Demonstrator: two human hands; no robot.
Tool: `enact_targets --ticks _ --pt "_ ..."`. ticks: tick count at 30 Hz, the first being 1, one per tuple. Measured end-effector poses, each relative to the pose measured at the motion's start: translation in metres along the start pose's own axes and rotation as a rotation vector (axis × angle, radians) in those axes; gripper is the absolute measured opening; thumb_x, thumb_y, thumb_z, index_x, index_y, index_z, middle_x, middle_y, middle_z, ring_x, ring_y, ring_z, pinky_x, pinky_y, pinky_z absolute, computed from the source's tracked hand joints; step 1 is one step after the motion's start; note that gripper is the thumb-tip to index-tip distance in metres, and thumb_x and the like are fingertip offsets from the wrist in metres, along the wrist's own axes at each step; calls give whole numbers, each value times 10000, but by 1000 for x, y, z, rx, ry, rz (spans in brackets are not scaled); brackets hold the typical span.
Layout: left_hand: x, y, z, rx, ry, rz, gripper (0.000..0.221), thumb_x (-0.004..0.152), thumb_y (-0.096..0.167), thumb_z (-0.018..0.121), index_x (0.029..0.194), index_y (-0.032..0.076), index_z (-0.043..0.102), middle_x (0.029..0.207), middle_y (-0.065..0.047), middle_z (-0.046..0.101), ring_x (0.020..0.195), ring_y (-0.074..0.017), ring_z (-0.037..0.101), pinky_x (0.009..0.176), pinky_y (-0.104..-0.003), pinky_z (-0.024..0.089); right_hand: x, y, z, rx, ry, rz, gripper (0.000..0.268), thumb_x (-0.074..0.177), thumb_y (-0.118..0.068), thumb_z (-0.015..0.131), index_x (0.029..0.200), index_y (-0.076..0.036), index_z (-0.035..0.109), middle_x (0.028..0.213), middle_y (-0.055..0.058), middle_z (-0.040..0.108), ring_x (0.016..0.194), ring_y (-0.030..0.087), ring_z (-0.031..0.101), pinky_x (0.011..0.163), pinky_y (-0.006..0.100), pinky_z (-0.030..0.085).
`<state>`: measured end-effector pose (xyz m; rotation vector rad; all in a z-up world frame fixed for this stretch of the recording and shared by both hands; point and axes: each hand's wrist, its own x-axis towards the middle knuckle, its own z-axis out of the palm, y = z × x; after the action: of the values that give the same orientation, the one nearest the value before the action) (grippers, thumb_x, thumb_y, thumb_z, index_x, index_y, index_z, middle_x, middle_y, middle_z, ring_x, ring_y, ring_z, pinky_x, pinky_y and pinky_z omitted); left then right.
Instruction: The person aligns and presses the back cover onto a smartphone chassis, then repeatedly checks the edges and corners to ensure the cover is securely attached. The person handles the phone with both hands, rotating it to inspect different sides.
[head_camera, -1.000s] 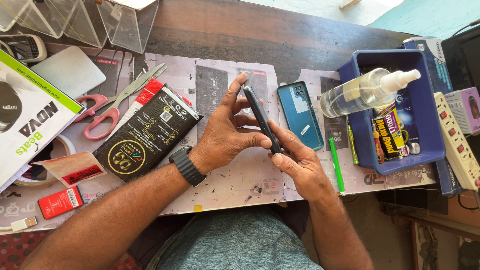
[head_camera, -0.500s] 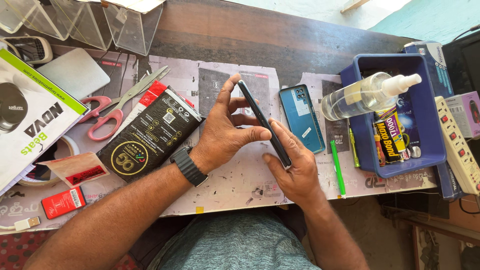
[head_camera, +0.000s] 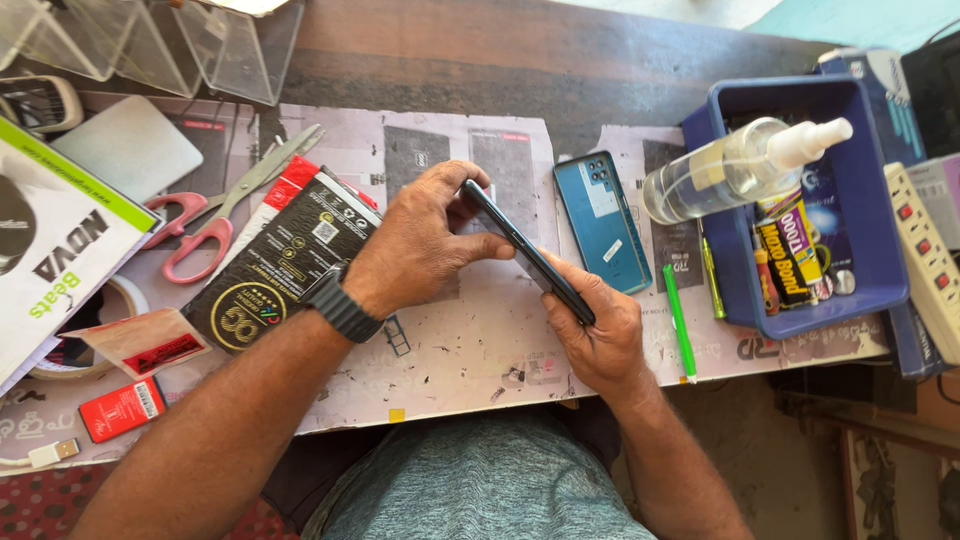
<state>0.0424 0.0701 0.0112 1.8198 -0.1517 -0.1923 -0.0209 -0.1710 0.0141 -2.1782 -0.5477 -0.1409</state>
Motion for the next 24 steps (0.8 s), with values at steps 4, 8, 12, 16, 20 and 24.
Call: enact_targets --ticks 4,8,12,16,20,24 --pt "-3 7 -5 378 122 281 512 666 331 915 1046 44 727 929 -54 744 882 -223 671 770 -366 554 -9 10 -8 51 -26 48 347 981 -92 736 1310 -19 655 926 40 739 742 68 649 670 232 536" --pt "-1 4 -10 437 10 539 293 765 229 879 966 61 749 938 -69 750 937 -257 677 824 -395 541 -15 12 -13 122 -84 132 360 957 -83 754 1304 -21 682 811 30 689 658 78 585 602 250 498" --pt "3 5 -13 385 -153 573 240 790 167 853 968 53 740 909 -64 746 911 -265 680 802 -405 546 -16 7 -18 0 -27 -3 360 922 -74 771 1261 -10 669 982 100 761 754 119 698 672 259 555" --pt "3 6 -14 381 -172 611 264 791 157 847 1002 54 727 976 -73 745 958 -271 697 831 -403 558 -24 4 -26 -40 31 -54 366 912 -74 781 1248 6 660 1093 144 763 882 176 761 758 279 594" --pt "4 5 -12 365 -179 680 289 804 166 847 1045 65 724 1025 -85 744 1000 -289 700 858 -415 560 -32 3 -25 -42 77 -68 366 923 -96 780 1243 25 648 1134 163 756 941 211 778 801 293 624" --pt "6 4 -13 348 -208 676 300 812 182 843 1064 67 726 1032 -90 741 997 -290 702 851 -416 565 -36 6 -22 -17 89 -64 358 932 -101 770 1239 31 642 1134 171 753 946 223 783 794 298 630"
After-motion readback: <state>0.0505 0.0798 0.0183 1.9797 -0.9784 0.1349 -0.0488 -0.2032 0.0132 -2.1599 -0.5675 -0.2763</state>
